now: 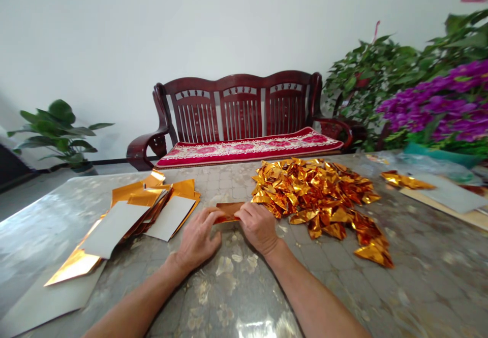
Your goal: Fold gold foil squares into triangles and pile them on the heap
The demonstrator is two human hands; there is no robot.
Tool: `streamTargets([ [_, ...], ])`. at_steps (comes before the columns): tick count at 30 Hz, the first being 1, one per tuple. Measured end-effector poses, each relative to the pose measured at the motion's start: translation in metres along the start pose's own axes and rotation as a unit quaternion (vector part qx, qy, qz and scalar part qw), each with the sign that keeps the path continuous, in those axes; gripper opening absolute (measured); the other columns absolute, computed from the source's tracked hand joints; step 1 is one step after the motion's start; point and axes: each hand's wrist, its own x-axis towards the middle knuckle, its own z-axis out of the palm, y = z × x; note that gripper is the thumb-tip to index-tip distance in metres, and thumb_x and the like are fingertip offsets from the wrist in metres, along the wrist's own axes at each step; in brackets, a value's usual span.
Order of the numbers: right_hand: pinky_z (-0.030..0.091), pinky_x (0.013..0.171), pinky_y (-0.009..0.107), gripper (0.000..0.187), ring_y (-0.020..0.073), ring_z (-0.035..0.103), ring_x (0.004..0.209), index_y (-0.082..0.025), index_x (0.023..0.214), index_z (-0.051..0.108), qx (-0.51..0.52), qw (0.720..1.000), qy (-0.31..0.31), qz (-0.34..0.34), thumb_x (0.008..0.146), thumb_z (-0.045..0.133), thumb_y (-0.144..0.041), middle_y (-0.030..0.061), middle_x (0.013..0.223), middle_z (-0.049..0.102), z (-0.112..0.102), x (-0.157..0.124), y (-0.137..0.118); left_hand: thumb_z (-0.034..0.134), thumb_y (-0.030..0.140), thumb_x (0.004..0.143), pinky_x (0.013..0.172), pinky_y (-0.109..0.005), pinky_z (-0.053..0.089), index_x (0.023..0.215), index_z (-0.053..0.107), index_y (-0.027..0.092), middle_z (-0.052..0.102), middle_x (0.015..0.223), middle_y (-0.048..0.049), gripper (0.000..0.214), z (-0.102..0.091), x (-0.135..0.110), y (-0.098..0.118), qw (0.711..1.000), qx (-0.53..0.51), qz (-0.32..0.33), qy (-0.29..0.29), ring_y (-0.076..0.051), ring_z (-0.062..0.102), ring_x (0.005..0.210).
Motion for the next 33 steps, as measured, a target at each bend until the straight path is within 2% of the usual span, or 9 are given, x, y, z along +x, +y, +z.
streamTargets([
  [3, 0.034, 0.077, 0.03, 0.023, 0.0181, 0.058, 0.087, -0.023, 0.089, 0.072, -0.01, 1.0, -0.005, -0.009, 0.098, 0.051, -0.024, 0.004, 0.087, 0.07, 0.001, -0.001, 0.0, 0.061, 0.027, 0.086, 0.095, -0.037, 0.045, 0.115, 0.064, 0.027, 0.063, 0.115, -0.0051, 0.029, 0.0, -0.001, -0.001, 0.999, 0.037, 0.012, -0.002, -0.023, 0.056, 0.106],
  [4, 0.034, 0.077, 0.031, 0.023, 0.0182, 0.058, 0.087, -0.023, 0.088, 0.072, -0.012, 1.0, -0.01, -0.011, 0.098, 0.051, -0.024, 0.0039, 0.087, 0.07, 0.001, -0.001, 0.0, 0.057, 0.03, 0.091, 0.092, -0.035, 0.046, 0.111, 0.067, 0.027, 0.065, 0.11, -0.005, 0.022, 0.002, -0.001, -0.003, 0.999, 0.046, 0.017, -0.004, -0.023, 0.056, 0.102],
  [6, 0.032, 0.076, 0.032, 0.023, 0.0183, 0.058, 0.087, -0.023, 0.088, 0.071, -0.018, 0.999, -0.026, -0.015, 0.098, 0.051, -0.025, 0.0036, 0.087, 0.069, 0.002, -0.001, 0.0, 0.048, 0.03, 0.097, 0.086, -0.033, 0.046, 0.106, 0.07, 0.027, 0.067, 0.102, -0.005, 0.024, 0.005, -0.001, -0.008, 0.998, 0.063, 0.021, -0.005, -0.021, 0.057, 0.096],
  [10, 0.031, 0.076, 0.034, 0.015, 0.0207, 0.055, 0.09, -0.024, 0.089, 0.07, -0.026, 0.997, -0.074, -0.015, 0.095, 0.057, -0.029, 0.0037, 0.09, 0.069, 0.001, 0.0, -0.002, 0.048, 0.027, 0.097, 0.081, -0.032, 0.045, 0.101, 0.073, 0.028, 0.067, 0.097, -0.0047, 0.025, 0.009, 0.0, -0.013, 0.992, 0.121, 0.006, -0.024, -0.021, 0.056, 0.092],
  [13, 0.031, 0.08, 0.035, 0.01, 0.0227, 0.052, 0.097, -0.025, 0.096, 0.07, -0.016, 0.995, -0.101, -0.018, 0.091, 0.061, -0.027, 0.0038, 0.096, 0.069, -0.003, 0.001, -0.005, 0.051, 0.027, 0.096, 0.078, -0.029, 0.044, 0.096, 0.074, 0.028, 0.066, 0.094, -0.0042, 0.023, 0.009, 0.001, -0.012, 0.989, 0.137, -0.014, -0.052, -0.02, 0.057, 0.091],
  [15, 0.031, 0.081, 0.035, 0.011, 0.0233, 0.051, 0.099, -0.025, 0.098, 0.07, -0.007, 0.993, -0.117, -0.027, 0.089, 0.064, -0.028, 0.0038, 0.097, 0.069, -0.005, 0.002, -0.006, 0.051, 0.027, 0.096, 0.075, -0.028, 0.044, 0.095, 0.074, 0.028, 0.065, 0.093, -0.0035, 0.023, 0.008, 0.001, -0.012, 0.989, 0.127, -0.022, -0.069, -0.019, 0.058, 0.09],
  [19, 0.032, 0.082, 0.035, 0.014, 0.0225, 0.05, 0.094, -0.024, 0.089, 0.072, -0.006, 0.991, -0.129, -0.038, 0.091, 0.063, -0.035, 0.0038, 0.09, 0.068, -0.005, 0.002, -0.004, 0.052, 0.03, 0.096, 0.074, -0.027, 0.043, 0.096, 0.073, 0.027, 0.066, 0.092, -0.0028, 0.021, 0.006, 0.001, -0.013, 0.99, 0.106, -0.026, -0.095, -0.019, 0.06, 0.09],
  [25, 0.032, 0.081, 0.033, 0.026, 0.0198, 0.051, 0.089, -0.022, 0.082, 0.07, -0.001, 0.991, -0.13, -0.019, 0.097, 0.053, -0.034, 0.0033, 0.086, 0.069, 0.002, 0.003, 0.0, 0.047, 0.035, 0.098, 0.079, -0.027, 0.042, 0.087, 0.071, 0.023, 0.068, 0.088, -0.0033, 0.028, 0.005, 0.002, -0.016, 0.993, 0.071, -0.026, -0.087, -0.019, 0.061, 0.088],
  [33, 0.033, 0.073, 0.03, 0.022, 0.0176, 0.056, 0.085, -0.023, 0.083, 0.071, 0.048, 0.985, -0.149, 0.079, 0.095, 0.057, -0.035, 0.0005, 0.09, 0.073, 0.009, 0.006, 0.003, 0.053, 0.032, 0.094, 0.074, -0.025, 0.039, 0.082, 0.072, 0.021, 0.073, 0.086, -0.0027, 0.025, 0.012, 0.008, -0.021, 0.986, -0.019, -0.141, -0.089, -0.016, 0.063, 0.084],
])
